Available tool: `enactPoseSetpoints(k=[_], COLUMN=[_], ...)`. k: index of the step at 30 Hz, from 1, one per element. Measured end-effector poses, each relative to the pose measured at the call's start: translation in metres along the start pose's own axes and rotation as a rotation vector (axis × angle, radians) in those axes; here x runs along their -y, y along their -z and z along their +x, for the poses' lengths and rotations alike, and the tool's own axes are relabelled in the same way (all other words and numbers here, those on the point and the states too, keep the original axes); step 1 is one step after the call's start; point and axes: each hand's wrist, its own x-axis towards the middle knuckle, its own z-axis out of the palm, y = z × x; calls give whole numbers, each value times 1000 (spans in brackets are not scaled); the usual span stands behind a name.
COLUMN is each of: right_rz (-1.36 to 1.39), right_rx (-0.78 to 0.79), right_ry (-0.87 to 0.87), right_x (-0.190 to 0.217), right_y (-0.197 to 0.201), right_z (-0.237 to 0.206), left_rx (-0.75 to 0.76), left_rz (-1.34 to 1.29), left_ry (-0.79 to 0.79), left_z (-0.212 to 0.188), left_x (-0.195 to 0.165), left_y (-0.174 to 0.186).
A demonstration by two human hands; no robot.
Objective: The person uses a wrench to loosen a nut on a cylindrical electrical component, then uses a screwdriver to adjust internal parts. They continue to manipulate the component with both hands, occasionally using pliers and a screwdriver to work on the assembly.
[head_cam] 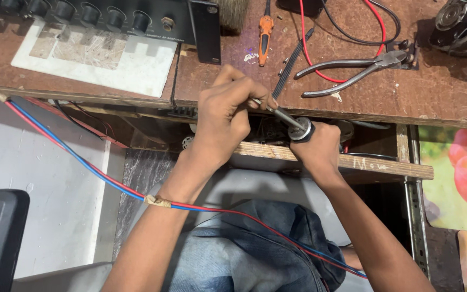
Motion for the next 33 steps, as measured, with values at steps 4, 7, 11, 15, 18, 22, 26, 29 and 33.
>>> enactPoseSetpoints(k=[4,7,11,15,18,22,26,29,33], right_rz=[-37,-35,-40,-45,-58,-81,-88,-79,-92], right_rx=[-20,-19,8,6,7,-28,-32,-29,-63], right_ry=[32,34,-12,-11,-31,-19,-5,-23,0], right_x=[-1,-2,0,2,5,7,7,6,5], right_y=[1,1,2,5,5,4,3,3,0], right_z=[0,-1,0,0,0,-2,-3,-3,-2], left_rx=[-7,-27,-47,-35,-46,-65,-78,-90,-110], left_rz=[25,38,23,-11,-38,-12,-2,40,73], left_ry=[21,8,22,56,54,48,31,23,17], left_z=[1,2,3,5,6,9,13,14,10], left_x=[-2,-1,0,0,-2,-4,-8,-12,-22], left_y=[-2,-4,-8,-10,-11,-16,-19,-20,-21])
